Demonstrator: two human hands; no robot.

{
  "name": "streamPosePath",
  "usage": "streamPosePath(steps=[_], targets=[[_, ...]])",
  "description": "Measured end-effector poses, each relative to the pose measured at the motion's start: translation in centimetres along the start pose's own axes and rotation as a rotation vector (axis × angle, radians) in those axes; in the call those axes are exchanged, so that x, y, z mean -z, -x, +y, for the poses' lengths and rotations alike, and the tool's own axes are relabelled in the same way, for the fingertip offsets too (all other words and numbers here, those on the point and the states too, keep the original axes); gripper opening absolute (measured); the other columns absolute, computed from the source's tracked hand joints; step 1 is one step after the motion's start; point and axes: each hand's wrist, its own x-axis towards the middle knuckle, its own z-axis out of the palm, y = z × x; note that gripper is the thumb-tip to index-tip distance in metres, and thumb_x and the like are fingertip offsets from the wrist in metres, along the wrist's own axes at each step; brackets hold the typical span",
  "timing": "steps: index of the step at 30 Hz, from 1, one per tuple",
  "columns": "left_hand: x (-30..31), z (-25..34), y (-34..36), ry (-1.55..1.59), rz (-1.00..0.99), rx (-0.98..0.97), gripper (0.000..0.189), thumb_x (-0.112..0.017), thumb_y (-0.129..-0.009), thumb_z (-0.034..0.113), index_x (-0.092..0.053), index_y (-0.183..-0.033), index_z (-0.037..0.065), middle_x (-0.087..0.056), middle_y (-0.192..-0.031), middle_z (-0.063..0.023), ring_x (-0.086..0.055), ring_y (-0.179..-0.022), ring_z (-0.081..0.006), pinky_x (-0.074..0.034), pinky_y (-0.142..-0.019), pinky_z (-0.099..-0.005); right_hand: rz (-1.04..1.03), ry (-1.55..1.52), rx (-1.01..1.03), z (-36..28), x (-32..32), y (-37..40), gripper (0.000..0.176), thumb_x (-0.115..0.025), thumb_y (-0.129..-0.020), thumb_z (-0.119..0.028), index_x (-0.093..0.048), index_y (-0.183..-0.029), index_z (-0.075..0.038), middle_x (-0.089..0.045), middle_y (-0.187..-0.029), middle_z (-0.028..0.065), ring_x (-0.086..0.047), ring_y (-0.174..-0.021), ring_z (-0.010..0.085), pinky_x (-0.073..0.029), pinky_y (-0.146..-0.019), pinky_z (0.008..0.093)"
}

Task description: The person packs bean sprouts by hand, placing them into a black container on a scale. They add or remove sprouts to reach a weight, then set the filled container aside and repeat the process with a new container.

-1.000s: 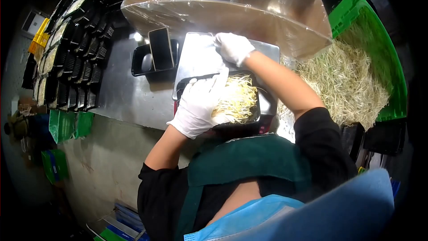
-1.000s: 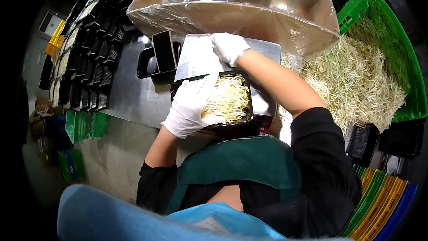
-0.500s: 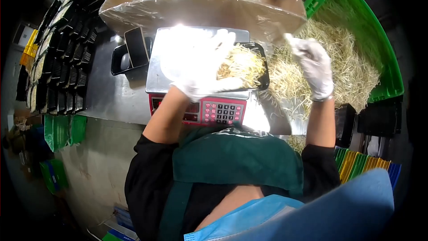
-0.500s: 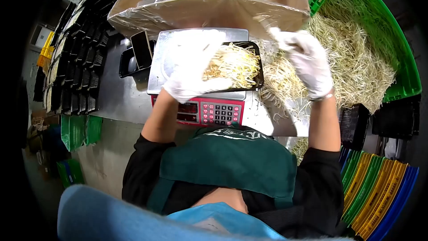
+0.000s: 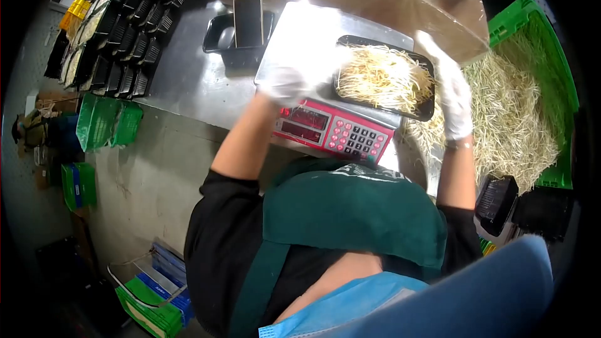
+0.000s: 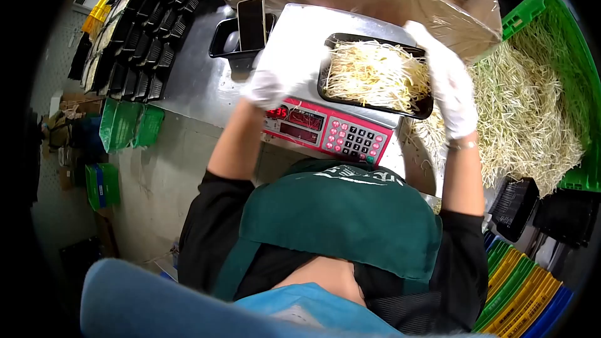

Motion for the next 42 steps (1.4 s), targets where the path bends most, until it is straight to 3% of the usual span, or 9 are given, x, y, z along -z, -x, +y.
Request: streamPosePath(steps=[6,13,17,20,23,28,32,39,42], targets=[[-6.8,3.3,-2.5,-0.274,-0.198,-0.282,0.065,-0.066,-0.075,0.045,-0.052,-0.123,0.003,-0.051,-0.122,-0.0177,-0.049,-0.111,-0.0370,-0.039,-0.097,-0.0460,-0.319,1.054,0.263,1.1,-4.2,-0.1,0.037,-0.045,-0.092,-0.017,-0.049,-0.124,0.001,-0.053,-0.116,0.0205,-0.051,-0.107,0.0358,-0.043,-0.093,0.0424],[-6.4,3.2,-4.1,-0.142,-0.327,-0.180,0.044,-0.068,-0.075,0.037,-0.054,-0.100,0.003,-0.057,-0.096,-0.0159,-0.058,-0.086,-0.0346,-0.047,-0.075,-0.0402,-0.333,0.800,0.064,-0.3,-2.0,-1.8,0.034,-0.054,-0.089,-0.035,-0.056,-0.100,-0.002,-0.059,-0.080,0.0182,-0.058,-0.071,0.0384,-0.048,-0.067,0.0451],[-5.9,3.4,-3.4,-0.275,-0.410,-0.149,0.068,-0.065,-0.079,0.043,-0.047,-0.123,-0.005,-0.048,-0.123,-0.0221,-0.049,-0.106,-0.0409,-0.041,-0.093,-0.0462,-0.082,0.817,0.160,-2.1,-0.3,-5.7,0.039,-0.054,-0.089,-0.043,-0.059,-0.096,-0.005,-0.064,-0.082,0.0183,-0.062,-0.072,0.0351,-0.049,-0.067,0.0433],[-5.4,4.2,-3.9,-0.207,-0.446,-0.087,0.077,-0.063,-0.080,0.048,-0.040,-0.130,-0.007,-0.046,-0.129,-0.0216,-0.049,-0.106,-0.0407,-0.041,-0.095,-0.0456,-0.133,0.923,-0.317,-0.6,1.7,-13.1,0.051,-0.047,-0.095,-0.045,-0.061,-0.071,-0.003,-0.058,-0.060,0.0175,-0.060,-0.059,0.0313,-0.048,-0.065,0.0394],[-5.1,4.4,-4.0,-0.214,-0.418,-0.105,0.079,-0.063,-0.080,0.051,-0.041,-0.131,-0.005,-0.047,-0.126,-0.0206,-0.048,-0.107,-0.0386,-0.038,-0.096,-0.0447,0.005,0.319,-0.339,9.9,3.4,-19.5,0.035,-0.058,-0.091,-0.041,-0.070,-0.099,-0.009,-0.068,-0.090,0.0157,-0.065,-0.088,0.0268,-0.048,-0.080,0.0332],[-3.4,4.5,-3.5,-0.274,-0.267,-0.229,0.094,-0.070,-0.070,0.056,-0.038,-0.137,-0.003,-0.044,-0.134,-0.0219,-0.042,-0.122,-0.0386,-0.022,-0.108,-0.0476,-0.378,0.889,-0.457,10.3,2.2,-21.9,0.030,-0.064,-0.087,-0.035,-0.069,-0.104,-0.011,-0.069,-0.098,0.0141,-0.064,-0.097,0.0300,-0.049,-0.083,0.0362],[-1.2,4.3,-2.3,-0.160,-0.255,-0.097,0.105,-0.068,-0.068,0.060,-0.029,-0.142,-0.003,-0.039,-0.138,-0.0263,-0.038,-0.125,-0.0433,-0.023,-0.109,-0.0479,-0.147,1.175,-0.220,8.0,2.9,-19.7,0.030,-0.057,-0.089,-0.038,-0.068,-0.093,-0.010,-0.068,-0.091,0.0137,-0.064,-0.087,0.0328,-0.050,-0.076,0.0413],[2.1,3.0,1.1,0.880,0.528,0.232,0.069,-0.060,-0.086,0.003,-0.024,-0.145,-0.002,-0.039,-0.139,-0.0176,-0.049,-0.120,-0.0260,-0.043,-0.101,-0.0374,0.376,0.133,0.110,-7.8,3.8,-7.3,0.052,-0.056,-0.087,-0.012,-0.041,-0.136,-0.002,-0.062,-0.117,0.0160,-0.066,-0.071,0.0097,-0.058,-0.062,0.0225],[2.3,4.3,-0.9,0.769,0.165,0.130,0.061,-0.061,-0.088,0.008,-0.031,-0.140,-0.003,-0.052,-0.125,-0.0164,-0.059,-0.101,-0.0190,-0.050,-0.087,-0.0313,0.085,-0.188,-0.061,-7.6,0.0,-2.9,0.069,-0.059,-0.086,-0.008,-0.023,-0.144,0.001,-0.059,-0.121,0.0199,-0.064,-0.061,0.0076,-0.052,-0.049,0.0165]])
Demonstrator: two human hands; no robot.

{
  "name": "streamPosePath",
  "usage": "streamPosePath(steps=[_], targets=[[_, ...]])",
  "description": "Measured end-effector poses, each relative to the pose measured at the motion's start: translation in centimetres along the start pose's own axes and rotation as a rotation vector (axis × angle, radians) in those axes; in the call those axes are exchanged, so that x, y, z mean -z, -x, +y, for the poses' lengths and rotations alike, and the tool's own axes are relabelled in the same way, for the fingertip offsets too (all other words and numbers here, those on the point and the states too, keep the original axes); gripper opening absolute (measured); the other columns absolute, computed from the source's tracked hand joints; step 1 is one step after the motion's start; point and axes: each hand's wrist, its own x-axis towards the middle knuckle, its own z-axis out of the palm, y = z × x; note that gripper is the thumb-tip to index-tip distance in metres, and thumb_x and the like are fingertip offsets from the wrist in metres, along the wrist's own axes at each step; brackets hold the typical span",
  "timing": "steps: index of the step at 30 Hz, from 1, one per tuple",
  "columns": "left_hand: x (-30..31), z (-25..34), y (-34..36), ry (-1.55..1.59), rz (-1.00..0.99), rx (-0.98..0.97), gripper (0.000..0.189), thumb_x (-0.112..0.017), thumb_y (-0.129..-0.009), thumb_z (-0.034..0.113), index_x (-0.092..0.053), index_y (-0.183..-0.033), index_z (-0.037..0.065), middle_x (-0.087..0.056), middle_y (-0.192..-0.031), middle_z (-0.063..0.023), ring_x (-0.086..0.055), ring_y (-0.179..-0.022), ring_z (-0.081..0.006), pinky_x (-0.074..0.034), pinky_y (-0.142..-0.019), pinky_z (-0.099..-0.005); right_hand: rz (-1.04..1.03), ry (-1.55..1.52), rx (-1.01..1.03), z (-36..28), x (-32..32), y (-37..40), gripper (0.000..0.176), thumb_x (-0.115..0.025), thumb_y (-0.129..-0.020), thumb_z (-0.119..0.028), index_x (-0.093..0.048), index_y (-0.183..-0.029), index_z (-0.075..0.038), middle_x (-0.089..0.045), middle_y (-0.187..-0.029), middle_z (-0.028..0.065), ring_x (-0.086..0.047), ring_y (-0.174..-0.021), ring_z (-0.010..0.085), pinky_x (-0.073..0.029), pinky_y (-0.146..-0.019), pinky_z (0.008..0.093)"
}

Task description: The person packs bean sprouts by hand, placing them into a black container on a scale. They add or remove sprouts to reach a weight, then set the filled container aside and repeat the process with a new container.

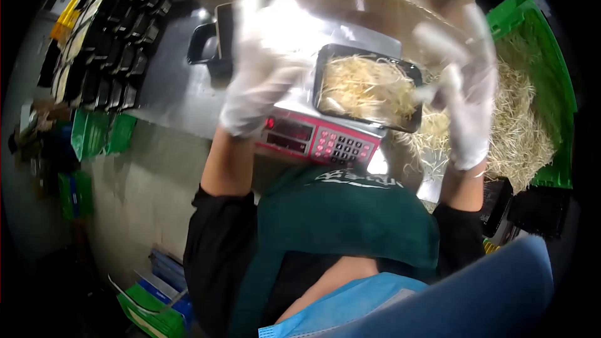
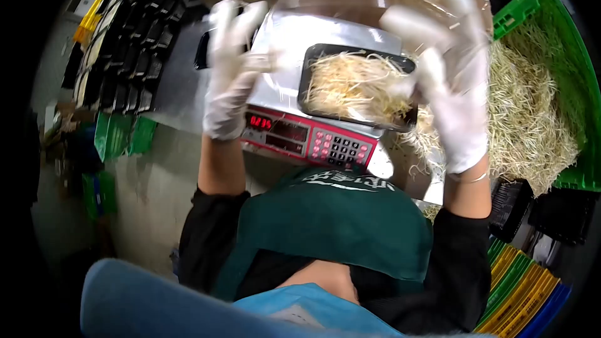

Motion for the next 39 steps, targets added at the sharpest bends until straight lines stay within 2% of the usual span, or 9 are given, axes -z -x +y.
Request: streamPosePath(steps=[3,5,7,11,23,30,33,36,39], targets=[[-0.6,1.8,-0.1,-0.002,-0.357,0.368,0.026,-0.054,-0.090,0.004,-0.064,-0.114,0.000,-0.069,-0.094,-0.0079,-0.061,-0.068,-0.0094,-0.049,-0.058,-0.0198,0.165,-0.054,0.033,2.6,-1.2,4.2,0.061,-0.058,-0.093,-0.020,-0.030,-0.140,0.007,-0.070,-0.092,0.0139,-0.061,-0.051,0.0076,-0.047,-0.043,0.0157],[-0.7,1.1,0.6,-0.092,-0.377,0.454,0.028,-0.050,-0.091,0.003,-0.062,-0.116,0.000,-0.070,-0.088,-0.0067,-0.061,-0.069,-0.0077,-0.047,-0.055,-0.0202,0.245,-0.128,-0.074,4.2,-0.2,6.3,0.044,-0.052,-0.093,-0.006,-0.040,-0.131,0.012,-0.061,-0.116,0.0213,-0.065,-0.069,0.0112,-0.056,-0.067,0.0184],[-1.6,-0.9,-0.2,-0.608,-0.261,0.005,0.024,-0.056,-0.089,0.012,-0.068,-0.108,0.004,-0.071,-0.093,-0.0065,-0.063,-0.079,-0.0132,-0.049,-0.070,-0.0266,0.324,0.080,0.060,6.1,0.6,5.0,0.036,-0.053,-0.095,-0.010,-0.050,-0.126,0.007,-0.064,-0.114,0.0180,-0.066,-0.086,0.0144,-0.051,-0.085,0.0245],[-4.1,-4.1,-4.5,-1.248,-0.143,0.055,0.025,-0.052,-0.089,0.017,-0.069,-0.103,0.006,-0.067,-0.101,-0.0074,-0.061,-0.093,-0.0199,-0.047,-0.080,-0.0308,0.210,0.559,-0.132,11.6,3.8,0.1,0.023,-0.056,-0.087,-0.015,-0.072,-0.097,-0.002,-0.071,-0.093,0.0121,-0.065,-0.085,0.0191,-0.048,-0.080,0.0295],[-3.3,-8.9,-3.7,-1.007,-0.025,0.100,0.030,-0.051,-0.093,0.019,-0.061,-0.115,0.001,-0.065,-0.105,-0.0129,-0.063,-0.095,-0.0219,-0.050,-0.084,-0.0310,0.116,0.467,-0.251,18.0,5.1,2.2,0.050,-0.044,-0.097,-0.043,-0.063,-0.091,0.003,-0.064,-0.085,0.0210,-0.058,-0.078,0.0325,-0.044,-0.074,0.0400],[-0.1,-8.2,-0.4,-0.346,-0.023,0.113,0.031,-0.050,-0.094,0.020,-0.060,-0.114,-0.001,-0.064,-0.104,-0.0133,-0.064,-0.094,-0.0219,-0.052,-0.082,-0.0315,0.148,0.555,-0.664,8.4,4.1,4.7,0.046,-0.058,-0.091,-0.044,-0.067,-0.092,0.001,-0.065,-0.073,0.0053,-0.058,-0.069,0.0133,-0.045,-0.066,0.0283],[-1.2,-3.8,3.0,-0.026,-0.160,0.819,0.030,-0.057,-0.092,0.018,-0.058,-0.104,-0.009,-0.068,-0.082,-0.0127,-0.067,-0.059,-0.0217,-0.049,-0.047,-0.0205,0.028,0.084,-0.838,8.2,3.6,8.4,0.039,-0.059,-0.092,-0.038,-0.066,-0.071,-0.006,-0.060,-0.054,0.0030,-0.054,-0.044,0.0077,-0.038,-0.043,0.0209],[-2.7,-8.0,5.0,0.355,0.072,0.661,0.029,-0.056,-0.093,0.020,-0.058,-0.097,-0.009,-0.067,-0.071,-0.0130,-0.068,-0.057,-0.0224,-0.045,-0.043,-0.0214,0.121,-0.272,-0.806,12.0,3.6,10.3,0.033,-0.055,-0.095,-0.028,-0.060,-0.105,0.003,-0.065,-0.069,0.0048,-0.059,-0.049,0.0122,-0.046,-0.044,0.0220],[-2.8,-7.8,4.9,0.319,0.091,0.686,0.031,-0.057,-0.093,0.022,-0.058,-0.096,-0.008,-0.067,-0.074,-0.0158,-0.068,-0.061,-0.0238,-0.045,-0.045,-0.0219,0.198,-0.300,-0.867,10.2,2.1,9.1,0.035,-0.057,-0.093,-0.034,-0.067,-0.084,-0.002,-0.062,-0.053,0.0036,-0.052,-0.036,0.0095,-0.037,-0.036,0.0183]])
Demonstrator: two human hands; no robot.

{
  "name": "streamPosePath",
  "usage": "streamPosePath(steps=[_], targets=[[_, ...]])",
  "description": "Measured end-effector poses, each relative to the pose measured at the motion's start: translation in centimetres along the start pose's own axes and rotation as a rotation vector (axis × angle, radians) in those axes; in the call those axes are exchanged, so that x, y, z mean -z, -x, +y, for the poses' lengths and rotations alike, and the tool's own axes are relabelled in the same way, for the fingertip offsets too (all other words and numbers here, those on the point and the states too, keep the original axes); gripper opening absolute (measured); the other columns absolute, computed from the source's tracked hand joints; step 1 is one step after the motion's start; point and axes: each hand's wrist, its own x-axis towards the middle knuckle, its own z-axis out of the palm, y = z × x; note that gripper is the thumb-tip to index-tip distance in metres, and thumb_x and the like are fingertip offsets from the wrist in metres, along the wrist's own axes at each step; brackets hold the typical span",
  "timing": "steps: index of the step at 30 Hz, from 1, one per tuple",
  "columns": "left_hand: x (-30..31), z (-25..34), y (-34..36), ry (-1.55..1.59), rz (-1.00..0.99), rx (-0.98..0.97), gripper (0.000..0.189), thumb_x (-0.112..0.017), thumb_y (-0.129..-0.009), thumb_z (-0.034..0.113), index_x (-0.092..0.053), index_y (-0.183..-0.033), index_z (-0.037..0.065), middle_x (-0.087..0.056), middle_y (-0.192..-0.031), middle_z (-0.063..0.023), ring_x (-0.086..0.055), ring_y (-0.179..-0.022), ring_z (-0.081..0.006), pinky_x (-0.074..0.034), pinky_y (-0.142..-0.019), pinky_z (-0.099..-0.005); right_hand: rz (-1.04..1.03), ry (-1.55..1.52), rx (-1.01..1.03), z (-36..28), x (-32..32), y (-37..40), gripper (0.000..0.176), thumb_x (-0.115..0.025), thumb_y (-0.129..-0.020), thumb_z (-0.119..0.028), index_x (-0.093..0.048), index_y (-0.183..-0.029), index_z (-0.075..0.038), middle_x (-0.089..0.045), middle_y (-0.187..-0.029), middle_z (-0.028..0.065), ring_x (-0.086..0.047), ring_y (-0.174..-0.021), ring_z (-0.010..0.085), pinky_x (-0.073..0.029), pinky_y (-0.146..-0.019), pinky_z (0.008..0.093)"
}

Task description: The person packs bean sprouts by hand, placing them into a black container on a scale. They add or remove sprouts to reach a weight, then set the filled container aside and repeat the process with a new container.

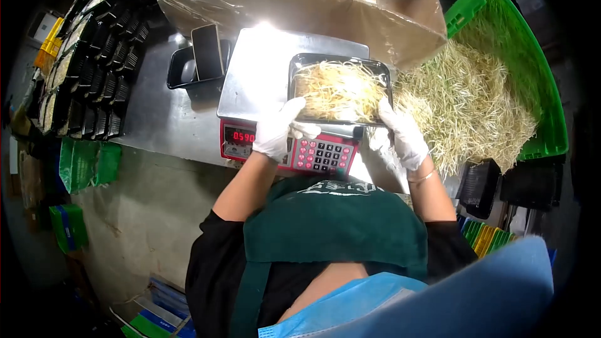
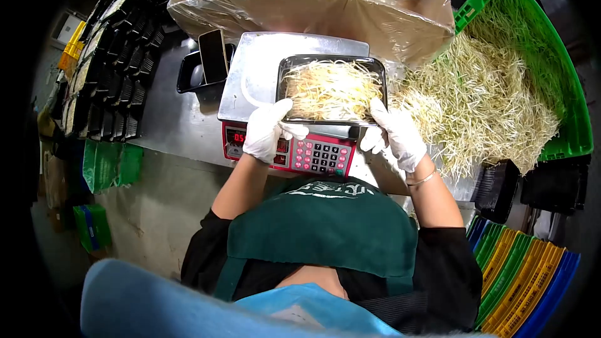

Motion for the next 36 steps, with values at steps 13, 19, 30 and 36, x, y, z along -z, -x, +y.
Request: streamPosePath(steps=[13,19,30,36], targets=[[-0.6,-4.1,2.7,-0.386,-0.469,0.142,0.037,-0.056,-0.094,0.025,-0.059,-0.120,-0.001,-0.066,-0.106,-0.0095,-0.060,-0.090,-0.0115,-0.049,-0.081,-0.0254,0.163,1.374,0.695,-6.1,-11.8,-8.7,0.052,-0.042,-0.094,-0.049,-0.064,-0.097,-0.002,-0.066,-0.089,0.0243,-0.063,-0.087,0.0389,-0.049,-0.081,0.0432],[-2.7,-4.1,2.2,0.000,-0.501,0.199,0.031,-0.056,-0.095,0.028,-0.065,-0.108,0.001,-0.067,-0.096,-0.0047,-0.060,-0.083,-0.0102,-0.049,-0.074,-0.0232,0.284,1.433,0.849,-5.5,-12.1,-9.2,0.050,-0.044,-0.094,-0.045,-0.062,-0.104,0.000,-0.067,-0.090,0.0228,-0.064,-0.089,0.0375,-0.049,-0.080,0.0431],[-2.4,-3.8,4.5,-0.583,-0.568,0.185,0.041,-0.055,-0.094,0.039,-0.069,-0.102,0.000,-0.070,-0.090,-0.0076,-0.062,-0.084,-0.0121,-0.047,-0.080,-0.0248,0.485,0.448,0.799,-6.6,0.4,2.5,0.048,-0.050,-0.097,-0.036,-0.050,-0.131,-0.003,-0.050,-0.137,0.0113,-0.053,-0.121,0.0251,-0.043,-0.100,0.0383],[-7.0,-1.9,0.1,0.082,-0.106,0.139,0.040,-0.064,-0.089,0.032,-0.063,-0.102,-0.005,-0.070,-0.087,-0.0103,-0.067,-0.071,-0.0147,-0.052,-0.063,-0.0246,0.647,0.239,0.451,3.0,9.5,6.7,0.044,-0.050,-0.098,-0.033,-0.049,-0.129,-0.003,-0.064,-0.116,0.0110,-0.061,-0.084,0.0097,-0.045,-0.067,0.0203]])
